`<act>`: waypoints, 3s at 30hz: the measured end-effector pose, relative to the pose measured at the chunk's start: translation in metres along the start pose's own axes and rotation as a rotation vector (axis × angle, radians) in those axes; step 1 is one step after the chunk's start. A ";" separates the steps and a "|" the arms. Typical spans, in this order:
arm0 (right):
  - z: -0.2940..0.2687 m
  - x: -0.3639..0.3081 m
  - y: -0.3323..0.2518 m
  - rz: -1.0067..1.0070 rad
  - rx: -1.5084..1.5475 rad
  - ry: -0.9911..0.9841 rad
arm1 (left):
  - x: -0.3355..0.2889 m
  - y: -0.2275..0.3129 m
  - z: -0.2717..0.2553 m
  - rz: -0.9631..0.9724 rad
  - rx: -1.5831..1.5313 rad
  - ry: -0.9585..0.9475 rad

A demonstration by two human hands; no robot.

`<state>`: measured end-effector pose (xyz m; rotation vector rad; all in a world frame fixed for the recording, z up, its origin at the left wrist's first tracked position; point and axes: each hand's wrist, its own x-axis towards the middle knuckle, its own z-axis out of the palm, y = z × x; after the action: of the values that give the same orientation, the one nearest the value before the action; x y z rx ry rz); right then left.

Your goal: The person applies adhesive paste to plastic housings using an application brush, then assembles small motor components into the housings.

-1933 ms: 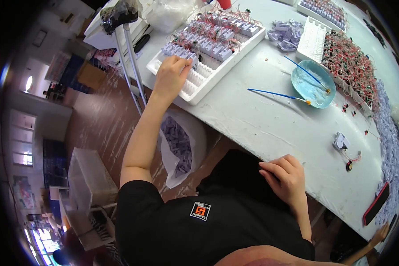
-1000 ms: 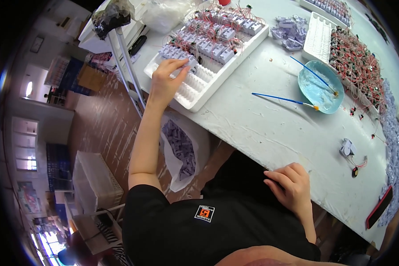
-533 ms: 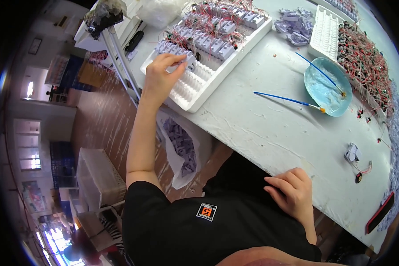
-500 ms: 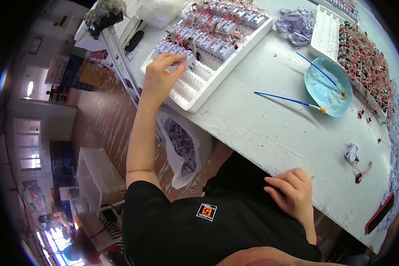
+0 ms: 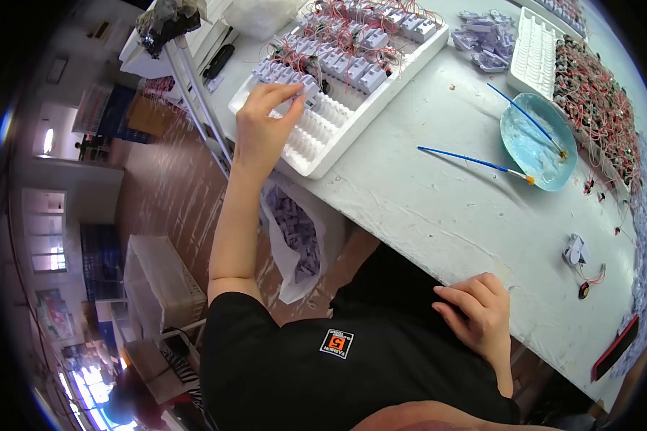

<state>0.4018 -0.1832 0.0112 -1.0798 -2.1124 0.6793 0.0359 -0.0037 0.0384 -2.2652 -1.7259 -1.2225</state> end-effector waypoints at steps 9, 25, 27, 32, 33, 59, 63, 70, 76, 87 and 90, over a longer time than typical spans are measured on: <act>0.000 -0.001 0.000 -0.003 -0.017 0.010 | 0.002 -0.002 0.000 -0.074 -0.113 -0.021; 0.002 -0.001 -0.001 -0.025 -0.036 0.032 | 0.004 0.004 -0.002 -0.043 0.017 -0.171; 0.003 -0.002 -0.002 -0.028 -0.039 0.042 | 0.007 0.002 -0.004 -0.005 0.028 -0.212; 0.004 -0.005 -0.003 -0.048 -0.083 0.085 | 0.005 0.001 -0.002 0.089 0.088 -0.208; 0.004 -0.005 -0.002 -0.049 -0.089 0.093 | 0.004 0.002 0.001 0.130 0.119 -0.187; 0.011 -0.007 -0.001 -0.086 -0.132 0.129 | -0.014 -0.007 0.009 -0.275 -0.024 0.013; 0.010 -0.007 0.001 -0.099 -0.140 0.136 | -0.016 -0.003 0.009 -0.267 0.005 0.011; 0.010 -0.007 0.001 -0.093 -0.118 0.134 | -0.015 0.001 0.010 -0.021 0.163 0.168; 0.010 -0.009 0.000 -0.099 -0.119 0.125 | -0.017 -0.004 0.007 0.052 0.199 0.038; 0.008 -0.011 0.005 -0.056 -0.156 0.132 | -0.014 0.016 0.006 0.199 0.267 0.207; 0.007 -0.010 0.008 -0.142 -0.124 0.151 | -0.018 0.082 0.022 0.241 0.035 0.216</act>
<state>0.4048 -0.1881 -0.0021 -1.0022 -2.0980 0.3914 0.1152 -0.0388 0.0455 -2.1520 -1.3465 -1.3149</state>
